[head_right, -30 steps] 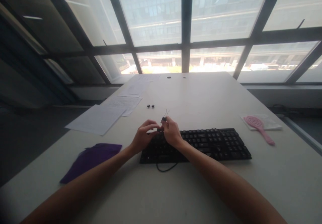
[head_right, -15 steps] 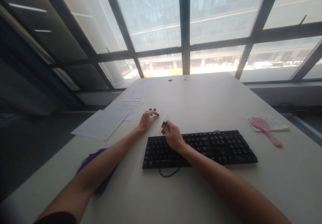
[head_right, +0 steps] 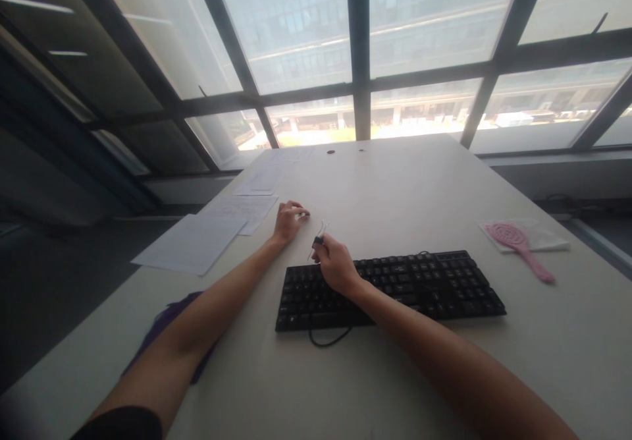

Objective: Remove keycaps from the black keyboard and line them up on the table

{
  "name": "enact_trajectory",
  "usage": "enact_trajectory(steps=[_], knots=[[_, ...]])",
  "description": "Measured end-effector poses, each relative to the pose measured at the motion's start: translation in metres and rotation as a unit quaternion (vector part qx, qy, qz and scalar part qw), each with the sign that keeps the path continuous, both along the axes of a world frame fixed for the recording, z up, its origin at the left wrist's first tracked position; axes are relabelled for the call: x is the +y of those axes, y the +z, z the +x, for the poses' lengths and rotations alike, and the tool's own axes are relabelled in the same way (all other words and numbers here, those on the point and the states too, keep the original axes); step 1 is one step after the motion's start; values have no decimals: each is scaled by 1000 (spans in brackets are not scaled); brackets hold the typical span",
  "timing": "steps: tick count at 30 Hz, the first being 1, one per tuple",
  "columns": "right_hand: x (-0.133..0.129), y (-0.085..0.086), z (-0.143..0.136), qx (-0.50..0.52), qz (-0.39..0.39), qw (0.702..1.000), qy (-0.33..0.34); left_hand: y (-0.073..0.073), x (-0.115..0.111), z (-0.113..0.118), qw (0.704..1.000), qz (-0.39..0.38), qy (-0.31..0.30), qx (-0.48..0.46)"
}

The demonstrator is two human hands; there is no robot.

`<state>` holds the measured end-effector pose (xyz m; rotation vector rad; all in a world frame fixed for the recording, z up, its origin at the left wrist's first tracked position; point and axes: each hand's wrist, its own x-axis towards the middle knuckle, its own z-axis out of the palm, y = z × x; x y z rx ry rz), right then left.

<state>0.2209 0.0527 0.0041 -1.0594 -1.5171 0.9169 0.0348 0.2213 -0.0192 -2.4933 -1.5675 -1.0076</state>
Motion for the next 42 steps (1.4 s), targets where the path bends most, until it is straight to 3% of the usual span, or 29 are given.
enact_trajectory(steps=[16, 42], knots=[[0, 0, 0, -17, 0, 1000, 2, -4, 17, -1, 996, -17, 82, -9], [0, 0, 0, -16, 2, 1000, 8, -3, 17, -16, 983, -27, 180, -16]])
